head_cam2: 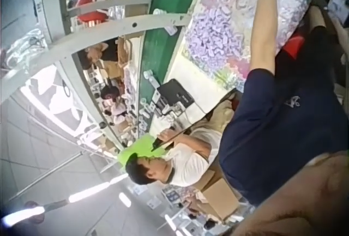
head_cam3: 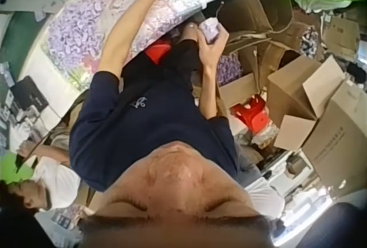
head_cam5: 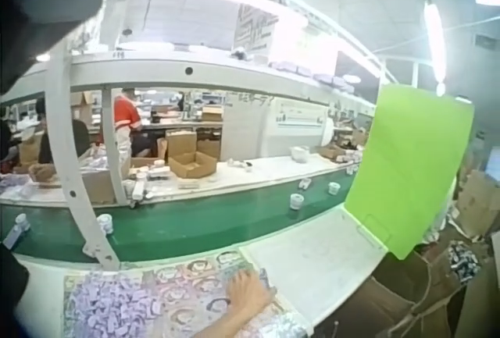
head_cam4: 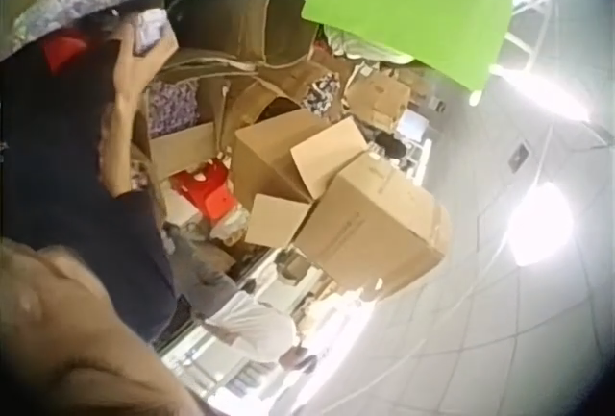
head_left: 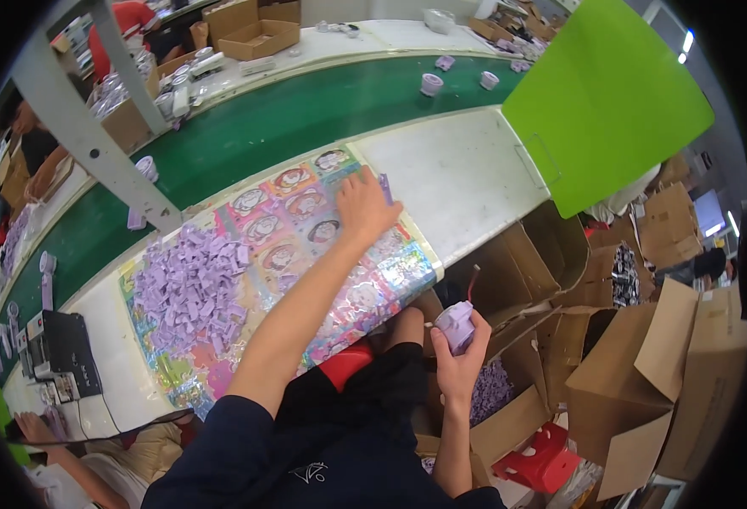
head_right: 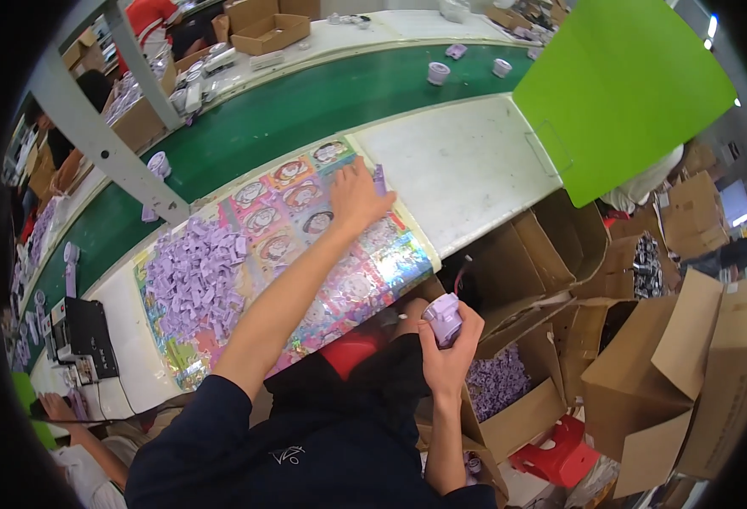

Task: The person assembles mini fans by connecting fan heads, brackets, and casings by hand, places the assembled fan units onto a conveyor belt, and scoops plastic parts from a cardboard box onto the table.

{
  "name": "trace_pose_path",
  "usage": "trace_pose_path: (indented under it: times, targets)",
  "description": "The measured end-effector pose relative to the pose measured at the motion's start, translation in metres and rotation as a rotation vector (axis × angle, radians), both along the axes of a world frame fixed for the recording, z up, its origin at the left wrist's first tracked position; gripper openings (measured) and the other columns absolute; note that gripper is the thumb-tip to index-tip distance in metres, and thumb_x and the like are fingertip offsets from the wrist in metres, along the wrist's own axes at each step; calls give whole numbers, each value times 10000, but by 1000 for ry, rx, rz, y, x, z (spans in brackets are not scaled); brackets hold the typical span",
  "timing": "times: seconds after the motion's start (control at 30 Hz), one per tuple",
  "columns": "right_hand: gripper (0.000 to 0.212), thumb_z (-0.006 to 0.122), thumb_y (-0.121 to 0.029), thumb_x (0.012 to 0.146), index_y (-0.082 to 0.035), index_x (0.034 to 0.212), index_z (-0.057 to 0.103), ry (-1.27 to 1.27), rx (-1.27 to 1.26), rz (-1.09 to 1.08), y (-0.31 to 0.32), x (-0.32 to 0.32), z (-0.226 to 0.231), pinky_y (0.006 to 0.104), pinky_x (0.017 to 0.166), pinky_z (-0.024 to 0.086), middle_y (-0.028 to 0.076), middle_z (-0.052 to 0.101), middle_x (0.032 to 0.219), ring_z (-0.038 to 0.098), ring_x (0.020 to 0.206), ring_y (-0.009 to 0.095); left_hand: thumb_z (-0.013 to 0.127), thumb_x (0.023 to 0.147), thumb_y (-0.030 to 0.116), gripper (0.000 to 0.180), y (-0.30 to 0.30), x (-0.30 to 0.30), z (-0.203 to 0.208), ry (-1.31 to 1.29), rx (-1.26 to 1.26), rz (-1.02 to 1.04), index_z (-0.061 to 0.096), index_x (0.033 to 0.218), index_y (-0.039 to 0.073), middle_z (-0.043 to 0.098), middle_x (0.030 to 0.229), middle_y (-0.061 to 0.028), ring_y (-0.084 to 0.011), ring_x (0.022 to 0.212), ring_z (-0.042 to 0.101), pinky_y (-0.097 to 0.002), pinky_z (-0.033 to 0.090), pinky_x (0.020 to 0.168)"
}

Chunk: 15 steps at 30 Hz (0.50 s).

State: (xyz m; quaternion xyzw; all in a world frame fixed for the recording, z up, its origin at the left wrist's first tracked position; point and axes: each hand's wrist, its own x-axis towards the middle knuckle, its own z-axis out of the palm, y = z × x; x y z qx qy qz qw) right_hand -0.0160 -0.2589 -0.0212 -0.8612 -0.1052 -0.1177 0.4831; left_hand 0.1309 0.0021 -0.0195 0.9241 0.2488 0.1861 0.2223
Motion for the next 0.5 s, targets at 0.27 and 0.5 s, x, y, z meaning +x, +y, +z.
trace_pose_path:
  times: [0.27, 0.5]
  targets:
    - [633, 860, -66, 722, -22, 1262, 533, -31, -49, 12, -13, 1, 37, 371, 926, 515, 157, 627, 1173, 645, 1043, 291, 743, 685, 231, 638, 1, -75, 25, 319, -411, -940, 590, 1277, 50, 670, 1158, -206, -383, 1094, 642, -448, 511, 935]
    - [649, 861, -87, 609, -108, 1232, 679, -372, -320, 266, 4, 8, 71, 399, 837, 535, 115, 649, 1193, 612, 996, 309, 714, 653, 101, 729, 9, -139, 48, 357, -696, -1156, 534, 1355, 27, 664, 1145, -170, -286, 1056, 642, -366, 494, 948]
